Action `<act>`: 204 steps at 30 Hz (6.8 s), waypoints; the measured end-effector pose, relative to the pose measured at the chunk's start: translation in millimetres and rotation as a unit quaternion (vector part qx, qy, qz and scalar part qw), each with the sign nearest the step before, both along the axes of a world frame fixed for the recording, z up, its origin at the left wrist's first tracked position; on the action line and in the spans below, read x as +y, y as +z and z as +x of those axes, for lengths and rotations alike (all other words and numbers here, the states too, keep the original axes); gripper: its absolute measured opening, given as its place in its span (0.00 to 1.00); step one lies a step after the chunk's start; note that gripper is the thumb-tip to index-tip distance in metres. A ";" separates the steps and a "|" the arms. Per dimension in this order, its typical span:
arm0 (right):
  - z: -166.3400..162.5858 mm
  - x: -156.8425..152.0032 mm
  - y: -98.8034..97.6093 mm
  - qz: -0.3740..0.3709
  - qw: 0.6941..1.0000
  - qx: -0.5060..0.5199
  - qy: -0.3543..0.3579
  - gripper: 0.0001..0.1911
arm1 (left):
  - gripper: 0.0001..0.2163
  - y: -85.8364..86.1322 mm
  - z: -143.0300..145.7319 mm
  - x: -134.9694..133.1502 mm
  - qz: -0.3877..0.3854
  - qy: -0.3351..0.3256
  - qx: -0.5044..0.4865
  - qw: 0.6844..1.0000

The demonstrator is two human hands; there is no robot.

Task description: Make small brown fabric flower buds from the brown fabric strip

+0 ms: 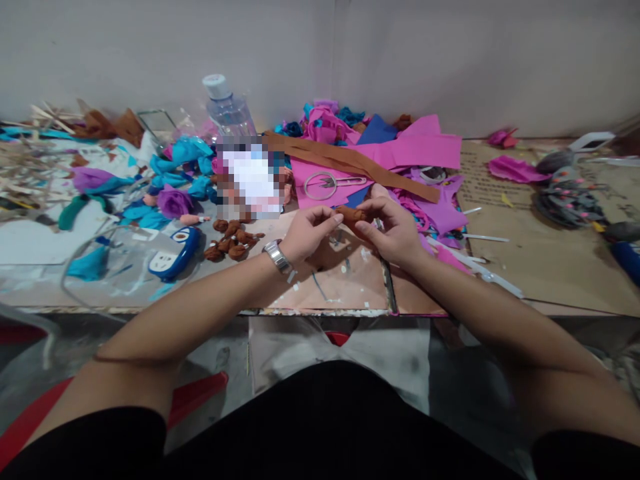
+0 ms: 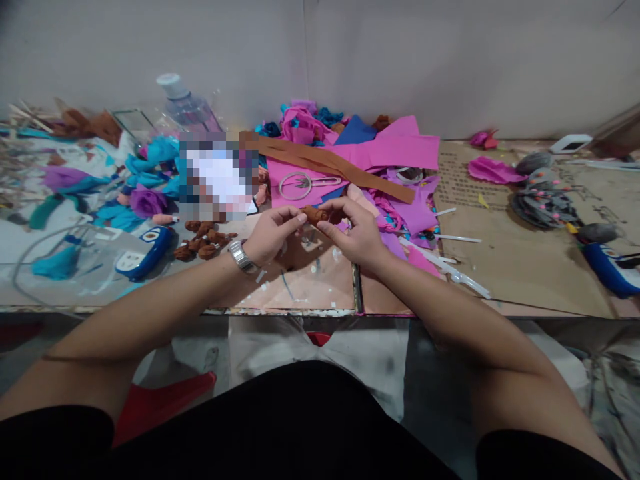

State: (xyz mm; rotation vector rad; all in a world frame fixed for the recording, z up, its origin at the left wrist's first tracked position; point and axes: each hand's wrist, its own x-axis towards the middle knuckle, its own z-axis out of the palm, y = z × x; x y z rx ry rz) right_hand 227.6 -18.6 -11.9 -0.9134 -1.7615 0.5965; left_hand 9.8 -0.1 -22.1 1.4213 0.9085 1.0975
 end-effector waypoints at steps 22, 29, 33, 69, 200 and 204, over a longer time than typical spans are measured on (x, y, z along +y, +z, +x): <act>-6.4 4.5 -1.2 -0.254 0.932 0.253 0.052 0.26 | 0.20 1.5 -1.7 0.9 -0.059 -0.047 -0.098 0.992; -8.5 7.6 2.1 -0.262 0.909 0.318 0.065 0.30 | 0.28 0.2 -3.8 -5.4 0.032 -0.159 0.027 0.986; -5.6 13.4 -0.9 -0.263 0.904 0.335 0.030 0.31 | 0.25 3.5 -5.3 -10.8 0.006 -0.254 0.029 0.967; 4.2 -3.4 6.5 0.084 0.993 -0.077 0.040 0.17 | 0.09 1.6 -6.2 3.1 0.098 0.038 0.009 0.994; 6.2 -2.2 2.6 -0.014 0.996 -0.072 0.042 0.16 | 0.23 -7.6 -3.1 0.5 0.102 -0.085 -0.013 0.991; 4.4 -2.1 1.5 -0.033 0.997 -0.052 0.044 0.18 | 0.23 -7.8 -3.0 0.3 0.116 -0.081 0.000 0.990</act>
